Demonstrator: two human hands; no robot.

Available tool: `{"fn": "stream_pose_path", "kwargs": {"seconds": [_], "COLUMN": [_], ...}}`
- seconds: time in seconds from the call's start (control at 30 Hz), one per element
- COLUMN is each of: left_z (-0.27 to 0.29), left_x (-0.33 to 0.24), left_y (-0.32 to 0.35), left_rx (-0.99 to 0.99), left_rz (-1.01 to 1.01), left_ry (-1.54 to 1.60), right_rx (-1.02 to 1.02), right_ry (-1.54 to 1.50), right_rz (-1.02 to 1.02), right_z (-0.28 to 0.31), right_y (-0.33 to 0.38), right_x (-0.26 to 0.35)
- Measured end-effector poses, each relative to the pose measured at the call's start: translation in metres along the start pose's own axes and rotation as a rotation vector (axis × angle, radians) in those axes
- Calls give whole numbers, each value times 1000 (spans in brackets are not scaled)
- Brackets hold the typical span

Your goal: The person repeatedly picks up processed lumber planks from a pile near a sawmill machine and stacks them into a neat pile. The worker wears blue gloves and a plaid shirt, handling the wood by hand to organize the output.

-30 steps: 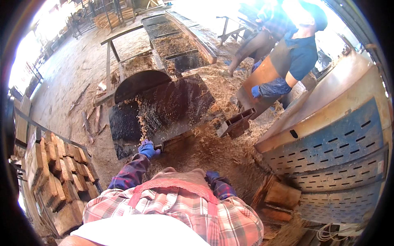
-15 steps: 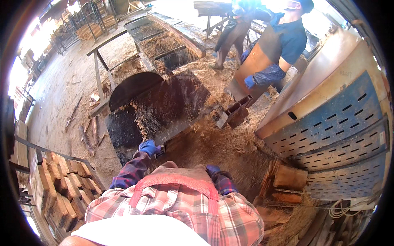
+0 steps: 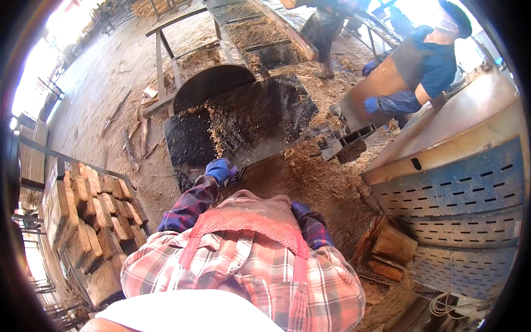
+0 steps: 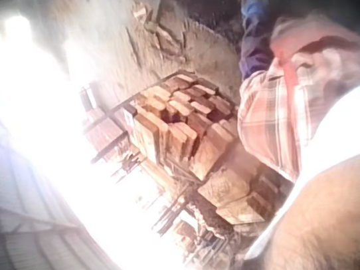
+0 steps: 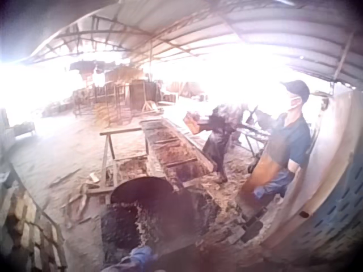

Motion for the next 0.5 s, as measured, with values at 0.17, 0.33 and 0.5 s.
{"fn": "stream_pose_path", "kwargs": {"seconds": [0.17, 0.33, 0.5], "left_z": [-4, -5, -8], "left_x": [9, 14, 25], "left_y": [-5, -12, -18], "left_rx": [-17, 46, 75], "left_rz": [-34, -30, -18], "left_ry": [51, 132, 215], "right_rx": [1, 43, 149], "right_ry": [213, -81, 560], "right_rz": [-9, -14, 187], "right_z": [0, 3, -6], "right_y": [-11, -33, -50], "right_x": [-5, -30, -36]}}
Point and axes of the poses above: each hand's wrist, its own y-axis away from the middle knuckle, its own z-axis out of the back of the hand, x = y × z, the point moved 6 cm from there along -y, towards the middle knuckle, and after that the axes turned 7 degrees about z, right-handed, at the moved point
